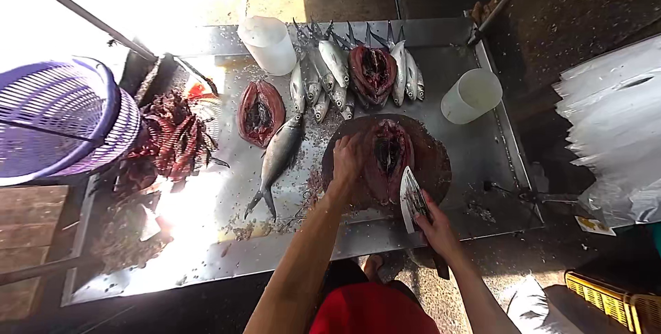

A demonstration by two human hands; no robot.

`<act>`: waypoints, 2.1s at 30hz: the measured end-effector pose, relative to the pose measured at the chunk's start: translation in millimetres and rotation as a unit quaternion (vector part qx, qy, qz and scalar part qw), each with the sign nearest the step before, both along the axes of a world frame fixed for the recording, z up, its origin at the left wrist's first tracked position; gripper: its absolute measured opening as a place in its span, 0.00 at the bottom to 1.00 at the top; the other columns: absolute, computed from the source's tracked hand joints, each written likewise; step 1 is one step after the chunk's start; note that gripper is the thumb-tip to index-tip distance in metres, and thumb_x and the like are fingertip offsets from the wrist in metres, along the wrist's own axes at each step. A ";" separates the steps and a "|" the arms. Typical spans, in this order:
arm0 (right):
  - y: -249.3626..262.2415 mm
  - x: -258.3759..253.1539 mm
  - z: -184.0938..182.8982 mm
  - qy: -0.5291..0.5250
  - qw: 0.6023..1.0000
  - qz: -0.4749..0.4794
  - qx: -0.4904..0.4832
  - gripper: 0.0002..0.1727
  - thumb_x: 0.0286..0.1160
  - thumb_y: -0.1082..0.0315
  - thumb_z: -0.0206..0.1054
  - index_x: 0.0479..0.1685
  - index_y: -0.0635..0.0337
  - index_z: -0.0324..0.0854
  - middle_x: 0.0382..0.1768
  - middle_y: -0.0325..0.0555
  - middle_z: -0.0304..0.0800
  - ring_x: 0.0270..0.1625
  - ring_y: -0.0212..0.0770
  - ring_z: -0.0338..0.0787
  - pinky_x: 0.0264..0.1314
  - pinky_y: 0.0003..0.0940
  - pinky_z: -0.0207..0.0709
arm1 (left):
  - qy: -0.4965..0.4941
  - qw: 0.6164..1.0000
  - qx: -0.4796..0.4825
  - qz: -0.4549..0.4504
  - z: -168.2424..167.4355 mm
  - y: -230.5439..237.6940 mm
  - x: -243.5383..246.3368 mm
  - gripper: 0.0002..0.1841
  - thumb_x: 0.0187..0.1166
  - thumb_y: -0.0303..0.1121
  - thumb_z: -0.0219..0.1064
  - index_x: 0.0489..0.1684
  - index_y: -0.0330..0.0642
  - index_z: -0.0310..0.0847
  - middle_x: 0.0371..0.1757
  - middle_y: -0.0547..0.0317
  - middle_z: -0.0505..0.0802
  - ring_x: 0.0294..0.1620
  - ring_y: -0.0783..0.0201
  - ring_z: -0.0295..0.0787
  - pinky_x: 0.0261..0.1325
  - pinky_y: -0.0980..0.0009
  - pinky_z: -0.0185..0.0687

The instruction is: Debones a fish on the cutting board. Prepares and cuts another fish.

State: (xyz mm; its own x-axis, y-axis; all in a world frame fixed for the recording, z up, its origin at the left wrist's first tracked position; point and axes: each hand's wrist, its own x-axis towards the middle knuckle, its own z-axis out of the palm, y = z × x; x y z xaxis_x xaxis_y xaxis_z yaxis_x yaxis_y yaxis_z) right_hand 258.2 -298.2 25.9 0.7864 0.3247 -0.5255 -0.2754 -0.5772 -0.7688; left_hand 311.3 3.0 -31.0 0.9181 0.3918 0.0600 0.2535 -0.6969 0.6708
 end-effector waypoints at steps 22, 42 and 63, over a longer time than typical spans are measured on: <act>111.5 87.1 -13.2 0.003 0.988 0.140 -0.063 0.36 0.87 0.58 0.62 0.95 0.44 0.56 0.70 0.54 0.84 0.25 0.39 0.86 0.31 0.39 0.85 | 0.036 0.990 0.137 -0.013 -33.5 -16.2 -58.9 0.21 0.86 0.45 0.56 0.75 0.66 0.83 0.74 0.70 0.88 0.75 0.51 0.79 0.75 0.47 0.69; 98.8 78.5 6.1 -0.045 0.918 0.331 -0.212 0.36 0.85 0.56 0.60 0.95 0.33 0.57 0.69 0.56 0.87 0.69 0.58 0.88 0.73 0.62 0.77 | 0.027 0.992 0.120 -0.011 -33.4 -16.7 -59.1 0.21 0.82 0.39 0.63 0.74 0.60 0.83 0.75 0.66 0.87 0.76 0.51 0.77 0.74 0.48 0.68; 100.2 -20.6 79.7 -0.068 0.838 0.382 -0.385 0.40 0.88 0.73 0.47 0.99 0.37 0.41 0.55 0.63 0.90 0.54 0.64 0.92 0.53 0.58 0.83 | -0.043 0.938 0.222 -0.262 -18.3 16.0 -66.6 0.13 0.76 0.29 0.64 0.51 0.55 0.92 0.75 0.52 0.85 0.78 0.42 0.76 0.75 0.41 0.71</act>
State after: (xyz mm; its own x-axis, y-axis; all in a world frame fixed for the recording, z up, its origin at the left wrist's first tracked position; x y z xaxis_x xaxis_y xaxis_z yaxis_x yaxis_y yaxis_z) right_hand 237.6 -197.9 105.7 0.5730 0.3667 -0.7329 0.4601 -0.8840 -0.0826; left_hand 244.7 19.0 -49.3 0.9619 -0.1925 0.1942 -0.2435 -0.9261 0.2881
